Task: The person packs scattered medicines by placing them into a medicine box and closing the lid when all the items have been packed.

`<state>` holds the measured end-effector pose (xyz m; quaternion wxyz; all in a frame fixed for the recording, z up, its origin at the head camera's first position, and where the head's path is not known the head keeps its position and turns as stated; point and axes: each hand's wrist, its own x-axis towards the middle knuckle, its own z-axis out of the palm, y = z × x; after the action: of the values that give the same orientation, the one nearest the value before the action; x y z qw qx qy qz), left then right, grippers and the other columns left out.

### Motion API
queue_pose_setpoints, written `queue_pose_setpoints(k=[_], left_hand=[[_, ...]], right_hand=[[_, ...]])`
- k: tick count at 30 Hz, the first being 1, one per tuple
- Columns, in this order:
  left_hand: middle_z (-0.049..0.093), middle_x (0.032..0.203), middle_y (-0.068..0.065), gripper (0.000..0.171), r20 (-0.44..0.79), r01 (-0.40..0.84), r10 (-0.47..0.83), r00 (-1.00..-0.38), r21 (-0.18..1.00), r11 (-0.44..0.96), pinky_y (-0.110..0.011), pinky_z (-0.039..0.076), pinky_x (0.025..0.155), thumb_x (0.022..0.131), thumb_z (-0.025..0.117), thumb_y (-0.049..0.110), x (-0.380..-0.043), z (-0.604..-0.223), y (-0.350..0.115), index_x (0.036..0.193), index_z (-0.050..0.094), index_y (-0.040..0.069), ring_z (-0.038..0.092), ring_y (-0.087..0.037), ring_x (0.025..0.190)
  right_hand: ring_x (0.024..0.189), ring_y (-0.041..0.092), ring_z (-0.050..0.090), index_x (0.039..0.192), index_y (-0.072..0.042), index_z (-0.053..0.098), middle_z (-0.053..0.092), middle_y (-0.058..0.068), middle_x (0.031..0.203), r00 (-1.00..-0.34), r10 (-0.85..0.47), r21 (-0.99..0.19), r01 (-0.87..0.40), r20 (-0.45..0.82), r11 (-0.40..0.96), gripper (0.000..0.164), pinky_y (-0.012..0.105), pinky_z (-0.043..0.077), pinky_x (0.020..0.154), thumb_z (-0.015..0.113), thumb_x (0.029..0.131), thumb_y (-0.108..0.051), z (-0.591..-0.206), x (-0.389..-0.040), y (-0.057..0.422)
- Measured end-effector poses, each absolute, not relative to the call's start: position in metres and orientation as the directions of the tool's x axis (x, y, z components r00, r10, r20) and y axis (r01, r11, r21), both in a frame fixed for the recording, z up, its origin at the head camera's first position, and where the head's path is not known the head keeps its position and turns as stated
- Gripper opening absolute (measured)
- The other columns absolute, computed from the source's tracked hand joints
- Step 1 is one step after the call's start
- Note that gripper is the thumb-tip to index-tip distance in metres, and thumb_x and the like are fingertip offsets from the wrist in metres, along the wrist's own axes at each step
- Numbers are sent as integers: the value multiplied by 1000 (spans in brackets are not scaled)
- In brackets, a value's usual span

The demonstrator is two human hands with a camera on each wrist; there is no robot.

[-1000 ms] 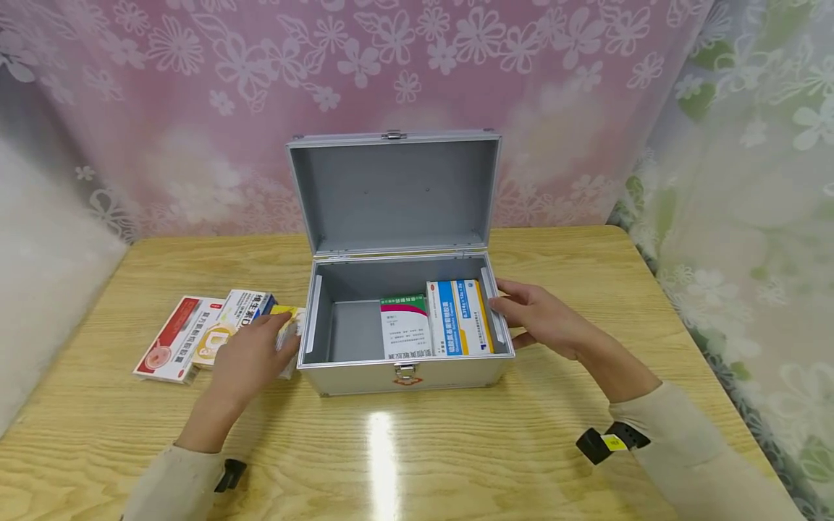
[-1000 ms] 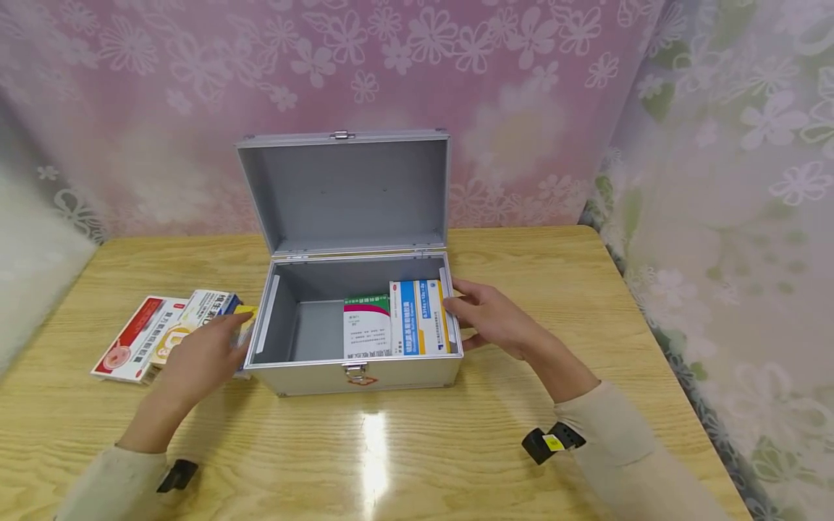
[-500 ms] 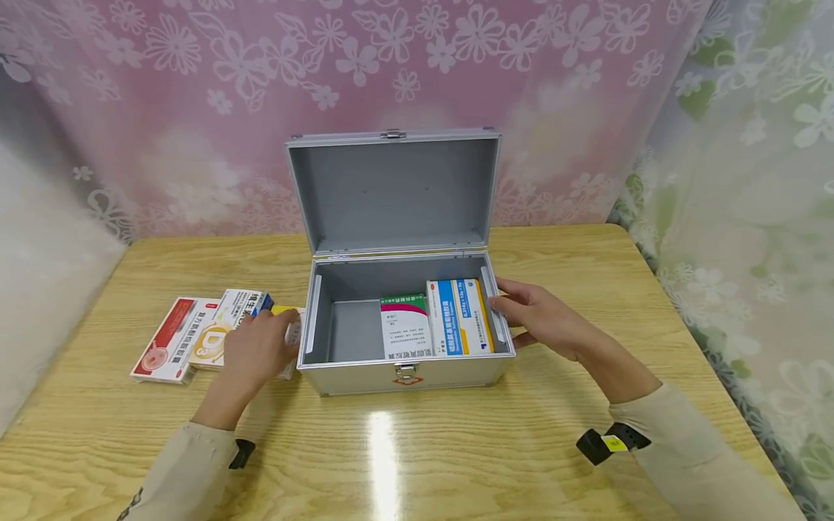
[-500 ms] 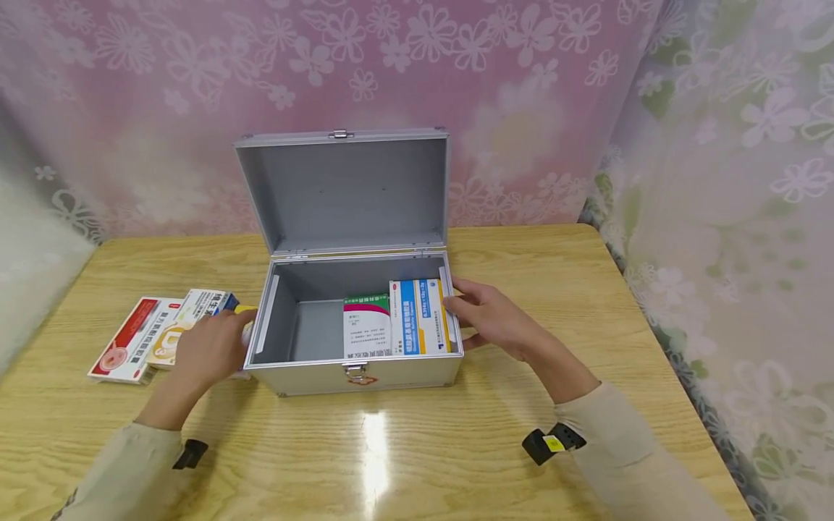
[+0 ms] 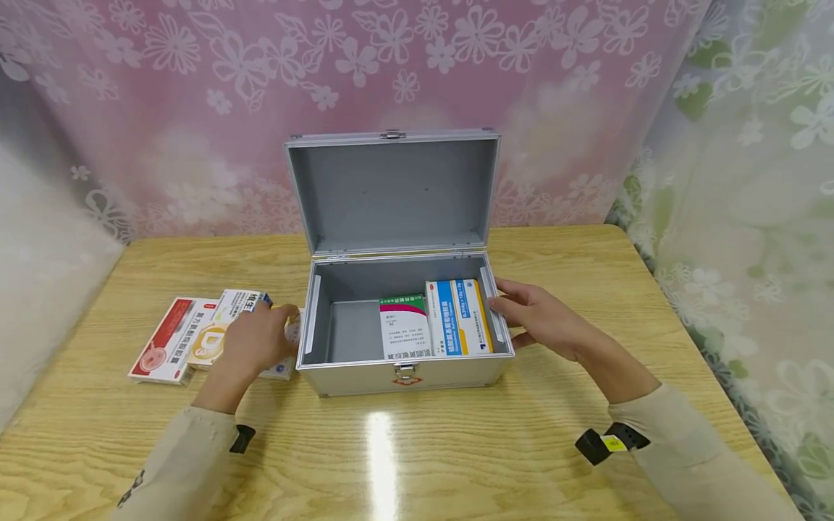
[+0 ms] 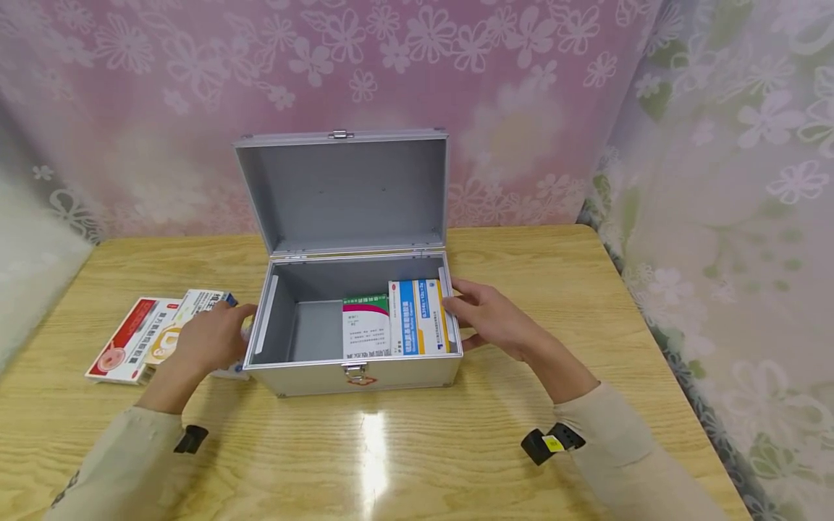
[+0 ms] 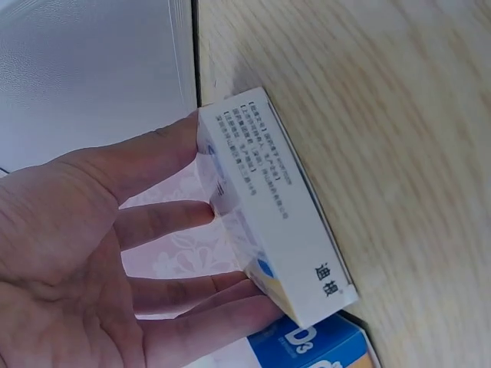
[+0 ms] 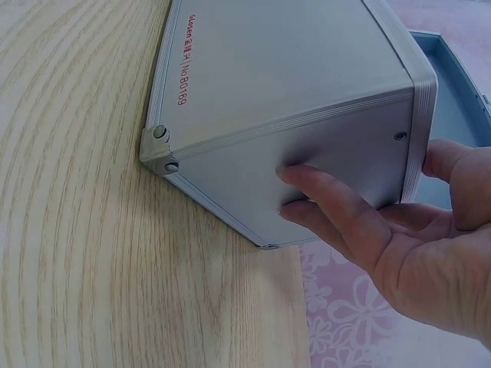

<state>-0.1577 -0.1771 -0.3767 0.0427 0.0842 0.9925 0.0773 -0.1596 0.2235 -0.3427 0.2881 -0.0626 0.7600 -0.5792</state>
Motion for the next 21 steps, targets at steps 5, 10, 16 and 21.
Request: queue_pose_setpoints(k=[5, 10, 16, 21], left_hand=[[51, 88, -24, 50, -105, 165, 182, -978, 153, 974, -42, 37, 41, 66, 71, 30, -159, -376, -177, 111, 58, 14, 50, -41, 64], [51, 89, -26, 52, -132, 160, 181, -975, 156, 975, -43, 37, 42, 67, 71, 31, -162, -376, -179, 113, 56, 15, 50, -41, 66], [52, 94, -25, 58, -185, 132, 166, -969, 184, 974, -43, 38, 44, 68, 72, 33, -163, -377, -181, 119, 51, 14, 50, -36, 67], [49, 102, -28, 60, -191, 108, 146, -971, 195, 975, -46, 38, 45, 70, 70, 35, -163, -380, -183, 122, 48, 16, 51, -40, 74]], right_hand=[[101, 31, 54, 142, -22, 19, 50, 17, 121, -827, -429, -916, 236, -365, 324, 56, 43, 49, 70, 44, 94, -32, -343, -160, 223], [102, 30, 54, 142, -23, 20, 49, 17, 122, -826, -429, -917, 238, -365, 321, 56, 43, 49, 71, 44, 93, -33, -343, -160, 223], [102, 30, 54, 142, -23, 20, 49, 17, 122, -828, -422, -914, 242, -369, 325, 57, 43, 49, 70, 46, 92, -34, -344, -160, 224], [102, 30, 54, 142, -23, 20, 48, 17, 122, -827, -429, -918, 239, -364, 318, 57, 43, 49, 70, 46, 92, -34, -344, -161, 224]])
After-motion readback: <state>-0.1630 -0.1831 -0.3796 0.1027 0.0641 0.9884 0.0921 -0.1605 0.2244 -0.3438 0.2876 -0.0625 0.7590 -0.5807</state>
